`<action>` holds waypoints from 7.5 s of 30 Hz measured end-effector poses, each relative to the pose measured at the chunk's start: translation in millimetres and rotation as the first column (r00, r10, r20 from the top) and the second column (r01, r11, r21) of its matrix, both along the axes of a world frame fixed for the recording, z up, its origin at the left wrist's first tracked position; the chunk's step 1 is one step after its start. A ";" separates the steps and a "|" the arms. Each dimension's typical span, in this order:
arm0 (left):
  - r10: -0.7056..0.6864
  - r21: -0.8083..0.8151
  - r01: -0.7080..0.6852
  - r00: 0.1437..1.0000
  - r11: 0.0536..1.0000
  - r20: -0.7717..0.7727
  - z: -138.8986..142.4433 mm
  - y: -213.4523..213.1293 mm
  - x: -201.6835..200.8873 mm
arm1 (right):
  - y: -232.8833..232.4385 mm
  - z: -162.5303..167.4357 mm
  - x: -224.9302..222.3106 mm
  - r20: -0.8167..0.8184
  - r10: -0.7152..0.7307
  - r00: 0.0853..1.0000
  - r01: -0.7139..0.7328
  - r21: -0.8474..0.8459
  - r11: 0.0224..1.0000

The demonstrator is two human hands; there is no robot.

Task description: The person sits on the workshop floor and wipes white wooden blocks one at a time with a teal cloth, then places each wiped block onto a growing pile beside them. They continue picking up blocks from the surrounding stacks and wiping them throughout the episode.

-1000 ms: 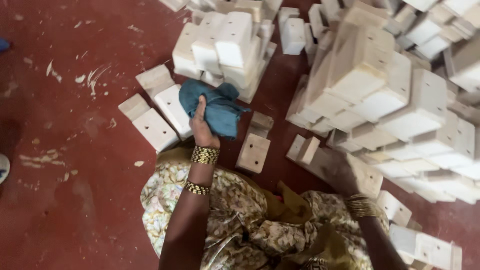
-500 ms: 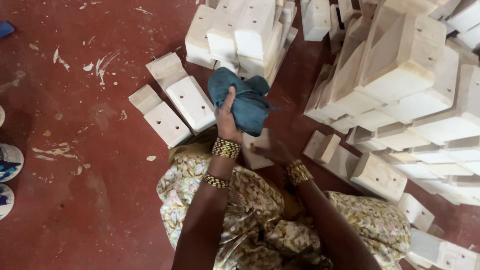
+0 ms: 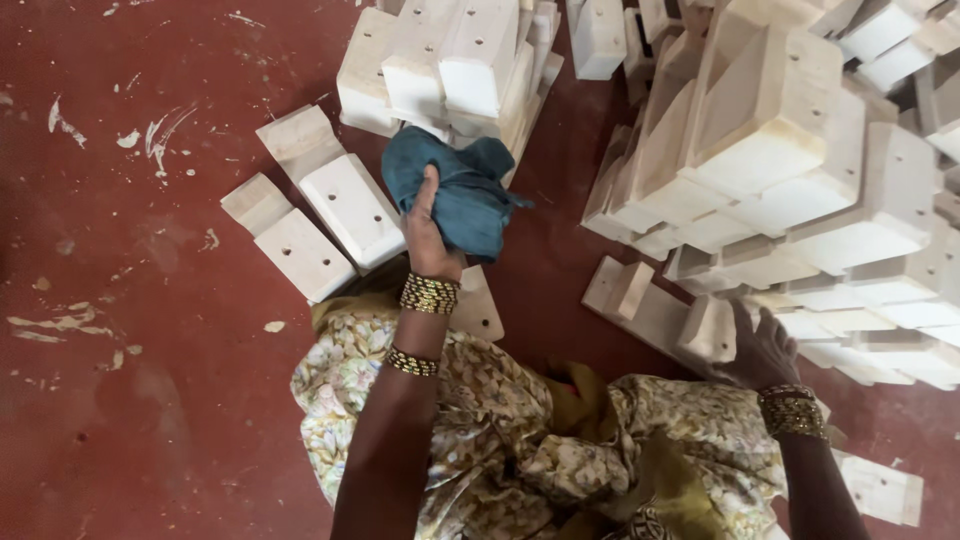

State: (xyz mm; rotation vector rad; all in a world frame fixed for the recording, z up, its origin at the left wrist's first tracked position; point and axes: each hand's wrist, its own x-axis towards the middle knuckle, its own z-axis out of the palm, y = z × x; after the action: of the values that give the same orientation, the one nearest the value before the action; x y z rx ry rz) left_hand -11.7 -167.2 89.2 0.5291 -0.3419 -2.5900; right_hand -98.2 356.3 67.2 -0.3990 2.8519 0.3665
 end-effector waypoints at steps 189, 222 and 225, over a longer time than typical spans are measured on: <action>0.365 -0.876 0.455 0.852 -0.160 0.376 -49.8 9.7 -70.2 | 173.6 56.3 136.1 -0.465 -0.628 0.624 0.550 -0.309 0.776; 0.149 -0.847 0.196 0.941 0.494 0.305 -82.1 -18.3 -64.3 | -420.0 72.9 -159.3 -0.011 0.626 0.780 -0.609 -0.242 0.755; 0.058 -0.824 0.204 0.960 0.529 0.274 -80.3 -19.4 -72.8 | -448.1 75.9 -165.4 0.136 0.584 0.800 -0.561 -0.172 0.809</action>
State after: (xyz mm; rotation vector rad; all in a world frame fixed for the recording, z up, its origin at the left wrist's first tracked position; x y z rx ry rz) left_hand -84.5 -186.6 8.9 0.4786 -1.6540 -2.0227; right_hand -263.6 -91.8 143.1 -1.2690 2.5173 0.2345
